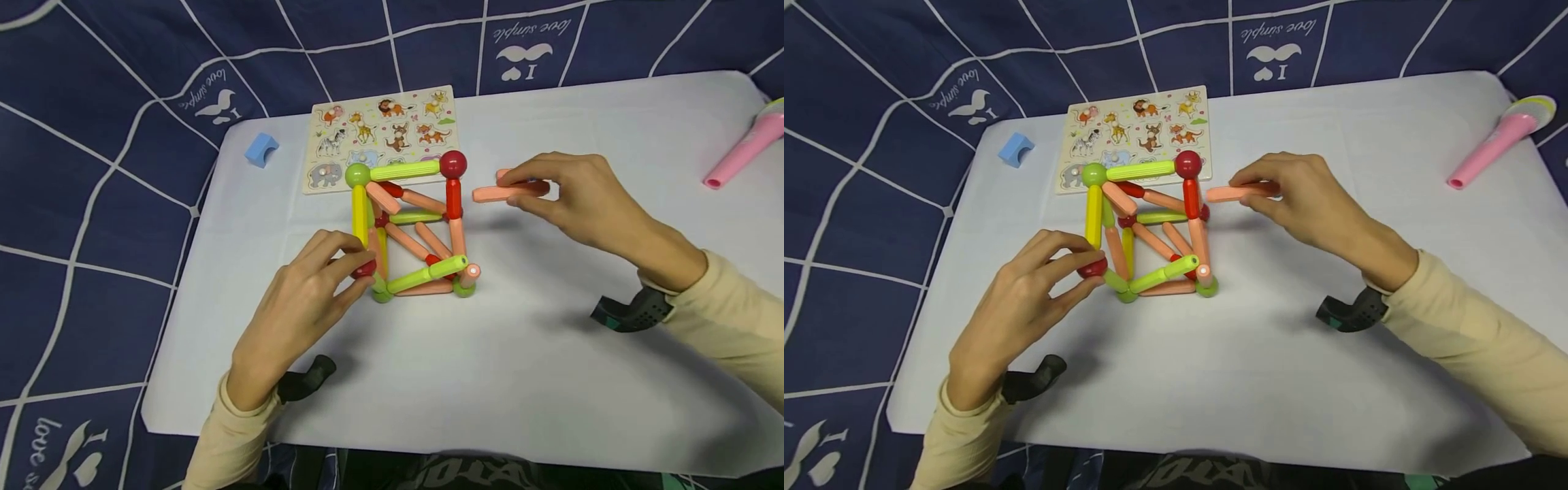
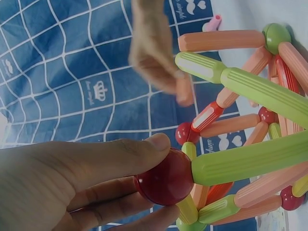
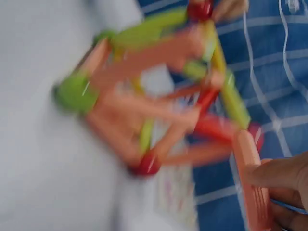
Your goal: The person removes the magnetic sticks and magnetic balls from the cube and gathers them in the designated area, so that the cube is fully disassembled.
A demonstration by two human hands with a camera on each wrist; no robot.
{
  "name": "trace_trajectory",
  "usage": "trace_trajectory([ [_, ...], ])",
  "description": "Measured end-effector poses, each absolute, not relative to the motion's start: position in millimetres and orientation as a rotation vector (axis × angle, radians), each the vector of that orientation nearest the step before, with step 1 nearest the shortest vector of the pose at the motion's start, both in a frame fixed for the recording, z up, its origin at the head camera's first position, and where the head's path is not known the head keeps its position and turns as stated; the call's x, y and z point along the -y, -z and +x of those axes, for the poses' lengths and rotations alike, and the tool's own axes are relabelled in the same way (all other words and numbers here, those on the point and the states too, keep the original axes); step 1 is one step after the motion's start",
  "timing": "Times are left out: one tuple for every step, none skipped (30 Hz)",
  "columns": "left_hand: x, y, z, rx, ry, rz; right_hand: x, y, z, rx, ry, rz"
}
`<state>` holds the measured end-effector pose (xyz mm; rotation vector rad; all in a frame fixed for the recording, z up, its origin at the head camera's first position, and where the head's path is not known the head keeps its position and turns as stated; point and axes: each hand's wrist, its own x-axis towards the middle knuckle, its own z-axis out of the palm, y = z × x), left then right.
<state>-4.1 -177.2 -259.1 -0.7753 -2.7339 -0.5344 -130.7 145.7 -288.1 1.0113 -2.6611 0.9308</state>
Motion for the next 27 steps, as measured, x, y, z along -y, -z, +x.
trace_trajectory([
  [177,259,-4,2.737,0.535,-0.773,-151,295,-136,2.695,-0.92,0.978],
  [178,259,-4,2.741,0.536,-0.769,-156,302,-141,2.736,-0.912,0.948],
  [178,259,-4,2.745,0.538,-0.763,-160,310,-146,2.778,-0.898,0.925],
  [178,259,-3,2.747,0.538,-0.761,-163,317,-152,2.825,-0.882,0.9],
  [179,259,-3,2.747,0.539,-0.758,-165,325,-157,2.862,-0.866,0.89],
  [179,260,-2,2.745,0.543,-0.756,-166,332,-161,2.899,-0.849,0.878],
  [180,260,-1,2.743,0.545,-0.755,-168,339,-165,2.924,-0.834,0.873],
  [180,261,-1,2.74,0.548,-0.755,-168,344,-167,2.947,-0.817,0.868],
  [180,261,-1,2.738,0.55,-0.756,-168,349,-169,2.965,-0.801,0.86],
  [180,261,-1,2.735,0.553,-0.757,-168,352,-170,2.98,-0.792,0.85],
  [180,261,-1,2.734,0.556,-0.758,-168,354,-170,2.989,-0.784,0.849],
  [180,261,-1,2.733,0.558,-0.759,-168,356,-170,2.997,-0.776,0.838],
  [180,261,-1,2.733,0.557,-0.76,-167,357,-170,2.998,-0.769,0.833],
  [179,261,-1,2.734,0.558,-0.76,-167,358,-169,3.0,-0.759,0.826],
  [179,261,-1,2.736,0.558,-0.759,-166,359,-169,2.998,-0.756,0.824],
  [179,261,-1,2.737,0.557,-0.759,-165,359,-168,2.992,-0.748,0.826],
  [179,260,-2,2.738,0.556,-0.759,-164,360,-167,2.985,-0.741,0.826],
  [179,260,-2,2.738,0.555,-0.758,-164,360,-167,2.976,-0.731,0.825],
  [179,260,-2,2.738,0.553,-0.76,-163,360,-167,2.961,-0.723,0.832],
  [178,260,-2,2.738,0.551,-0.762,-163,360,-166,2.947,-0.714,0.837],
  [178,260,-2,2.736,0.549,-0.765,-163,360,-166,2.929,-0.708,0.842],
  [178,259,-3,2.735,0.548,-0.768,-162,358,-166,2.91,-0.706,0.842],
  [178,259,-3,2.733,0.548,-0.771,-160,355,-165,2.888,-0.71,0.839],
  [178,259,-4,2.731,0.547,-0.774,-159,350,-164,2.861,-0.718,0.84],
  [178,259,-4,2.731,0.549,-0.775,-156,344,-162,2.834,-0.736,0.843],
  [178,260,-4,2.731,0.551,-0.776,-152,336,-159,2.81,-0.756,0.847],
  [178,260,-4,2.732,0.553,-0.776,-148,327,-156,2.787,-0.79,0.856],
])
